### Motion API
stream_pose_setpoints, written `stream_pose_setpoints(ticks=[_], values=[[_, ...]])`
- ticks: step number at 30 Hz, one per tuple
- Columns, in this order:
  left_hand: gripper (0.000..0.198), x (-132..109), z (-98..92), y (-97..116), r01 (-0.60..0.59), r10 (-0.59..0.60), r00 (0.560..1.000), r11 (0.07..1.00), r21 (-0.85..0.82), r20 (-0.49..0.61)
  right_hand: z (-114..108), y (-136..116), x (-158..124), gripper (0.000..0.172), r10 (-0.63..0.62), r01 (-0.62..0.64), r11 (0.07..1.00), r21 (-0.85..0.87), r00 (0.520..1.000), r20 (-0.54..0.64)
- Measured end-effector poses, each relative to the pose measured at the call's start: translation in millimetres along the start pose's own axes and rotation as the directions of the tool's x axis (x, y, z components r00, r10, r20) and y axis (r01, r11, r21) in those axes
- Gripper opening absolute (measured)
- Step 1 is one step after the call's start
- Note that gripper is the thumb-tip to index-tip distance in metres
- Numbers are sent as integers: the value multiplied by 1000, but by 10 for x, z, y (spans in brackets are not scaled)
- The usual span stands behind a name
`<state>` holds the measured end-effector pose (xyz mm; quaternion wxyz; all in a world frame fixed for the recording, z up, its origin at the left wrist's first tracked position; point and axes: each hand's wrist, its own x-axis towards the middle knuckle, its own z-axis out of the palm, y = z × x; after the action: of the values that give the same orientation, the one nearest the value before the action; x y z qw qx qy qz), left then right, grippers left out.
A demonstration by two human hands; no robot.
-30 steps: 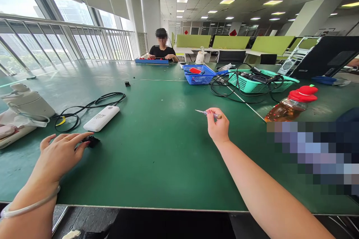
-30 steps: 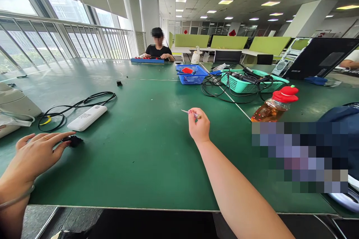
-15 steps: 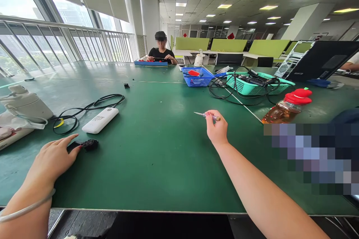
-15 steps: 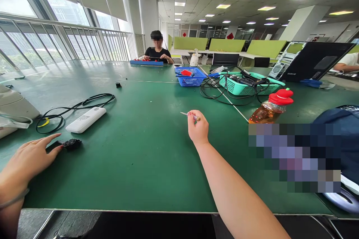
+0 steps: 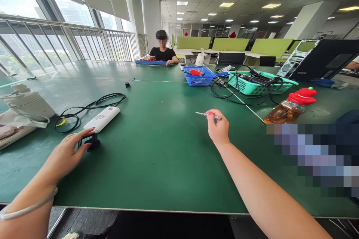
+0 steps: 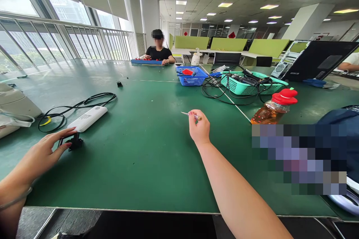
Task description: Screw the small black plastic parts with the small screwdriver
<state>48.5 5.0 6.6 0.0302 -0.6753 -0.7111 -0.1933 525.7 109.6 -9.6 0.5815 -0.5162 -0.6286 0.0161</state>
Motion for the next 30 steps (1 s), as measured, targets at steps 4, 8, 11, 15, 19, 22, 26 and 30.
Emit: stream_pose_setpoints(ticks=[4, 8, 11, 15, 19, 22, 26, 30], values=[[57, 13, 17, 24, -26, 24, 999, 998, 60, 32, 0, -8, -4, 25, 14, -14, 1000, 4, 1000, 12], [56, 20, 34, 22, -57, 54, 998, 995, 86, 35, 0, -6, 1, 25, 6, -6, 1000, 11, 1000, 10], [56, 36, 57, 31, -86, 81, 995, 991, 101, 52, 4, -6, 1, 25, 5, -5, 1000, 14, 1000, 16], [57, 59, 89, 30, -100, 92, 993, 988, 115, 72, 10, -17, -6, 24, -11, 10, 1000, 21, 1000, 18], [57, 61, 100, -3, -105, 96, 992, 988, 111, 80, 7, -50, -9, 23, -67, 67, 998, 7, 997, 34], [56, 53, 85, -22, -92, 86, 995, 990, 104, 58, 6, -83, -14, 20, -117, 118, 993, -17, 991, 67], [57, 45, 69, -56, -81, 77, 996, 991, 107, 41, 19, -110, -35, 17, -170, 175, 984, -36, 978, 123], [58, 53, 134, -184, -62, 51, 993, 993, 98, 105, 28, -141, -57, 19, -186, 192, 981, -26, 971, 148]])
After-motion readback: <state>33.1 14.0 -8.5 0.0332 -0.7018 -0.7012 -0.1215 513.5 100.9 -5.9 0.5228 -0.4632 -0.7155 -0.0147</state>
